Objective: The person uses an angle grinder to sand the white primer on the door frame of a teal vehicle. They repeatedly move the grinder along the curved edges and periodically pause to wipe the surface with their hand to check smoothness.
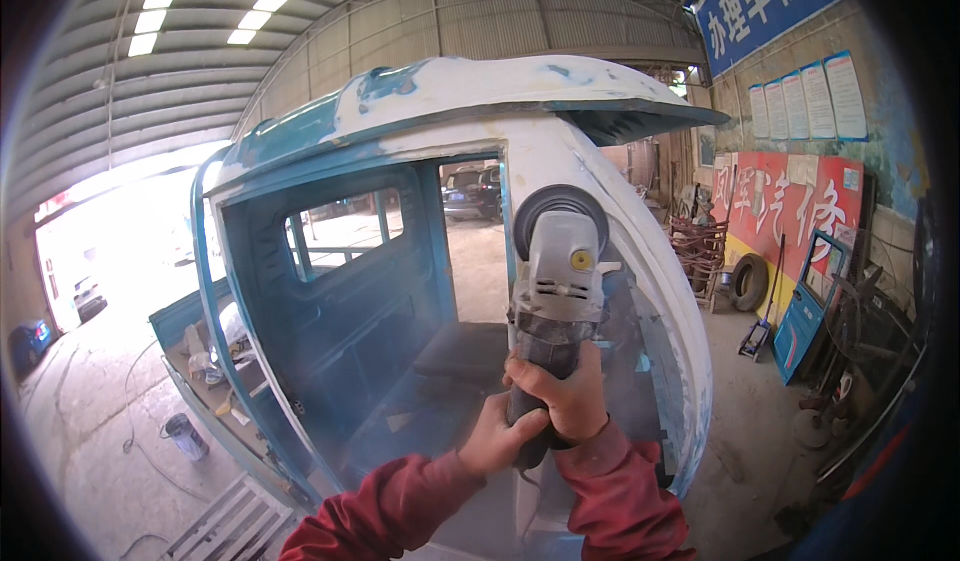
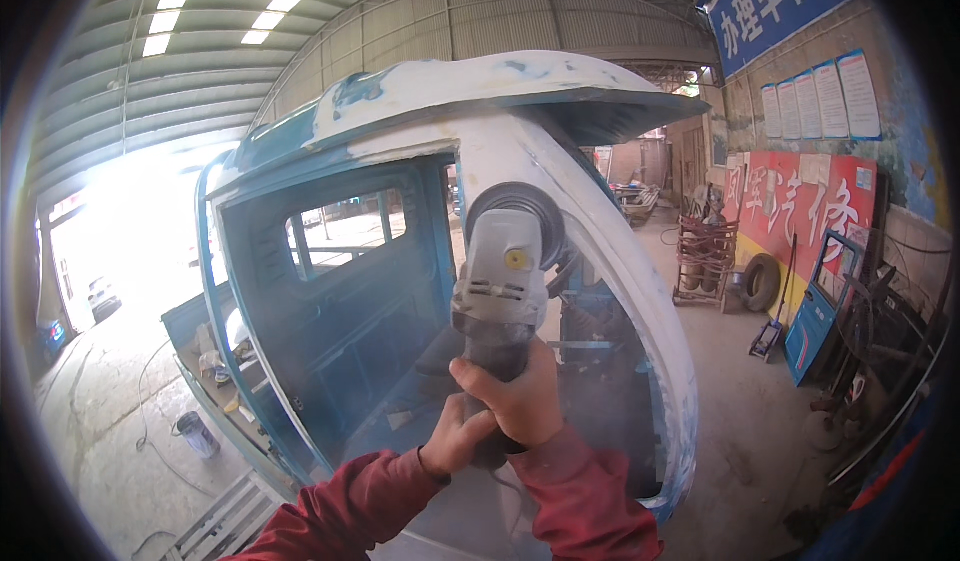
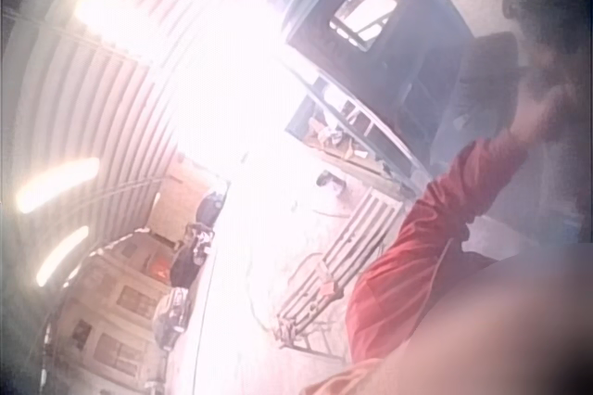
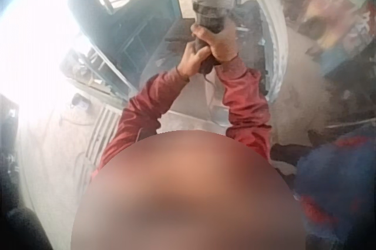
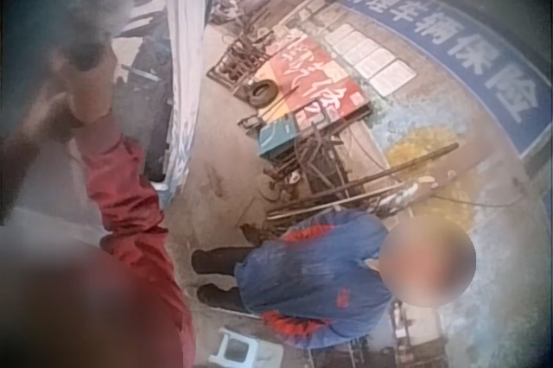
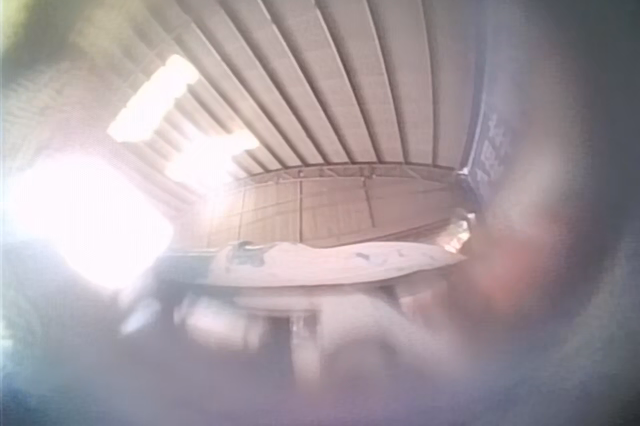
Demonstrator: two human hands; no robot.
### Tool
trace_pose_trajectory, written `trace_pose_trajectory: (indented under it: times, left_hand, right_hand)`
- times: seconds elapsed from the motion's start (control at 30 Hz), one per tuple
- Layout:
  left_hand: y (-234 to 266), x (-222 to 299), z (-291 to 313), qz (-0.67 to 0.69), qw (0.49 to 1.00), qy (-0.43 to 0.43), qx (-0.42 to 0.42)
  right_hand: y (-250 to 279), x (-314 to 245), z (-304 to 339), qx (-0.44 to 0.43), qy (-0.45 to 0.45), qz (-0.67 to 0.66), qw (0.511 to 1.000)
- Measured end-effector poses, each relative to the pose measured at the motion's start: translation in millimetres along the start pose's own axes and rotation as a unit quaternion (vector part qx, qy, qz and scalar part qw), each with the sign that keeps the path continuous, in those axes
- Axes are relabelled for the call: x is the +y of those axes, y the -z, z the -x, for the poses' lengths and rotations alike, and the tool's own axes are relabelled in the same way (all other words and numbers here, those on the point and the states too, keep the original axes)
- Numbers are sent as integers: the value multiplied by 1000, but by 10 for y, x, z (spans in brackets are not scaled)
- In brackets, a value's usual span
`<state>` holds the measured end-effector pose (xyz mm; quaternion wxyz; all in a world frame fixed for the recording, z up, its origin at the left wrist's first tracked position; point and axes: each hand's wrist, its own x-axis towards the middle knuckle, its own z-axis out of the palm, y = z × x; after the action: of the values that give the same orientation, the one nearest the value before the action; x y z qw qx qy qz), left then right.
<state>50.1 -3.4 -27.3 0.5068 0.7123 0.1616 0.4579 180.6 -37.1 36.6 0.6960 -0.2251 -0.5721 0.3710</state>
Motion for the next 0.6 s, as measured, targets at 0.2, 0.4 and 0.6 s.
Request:
trace_pose_trajectory:
  times: [0.2,0.4,0.6]
  left_hand:
    - [71,4,22,-3,1000,-1,-8]
    - [-33,-96,169,39,997,52,37]
    - [-46,-65,102,52,997,60,26]
  right_hand:
    - [-20,28,-43,-5,0,1,1000]
    - [-37,40,23,-16,-41,131,990]
    - [-33,-72,-28,-10,-32,73,997]
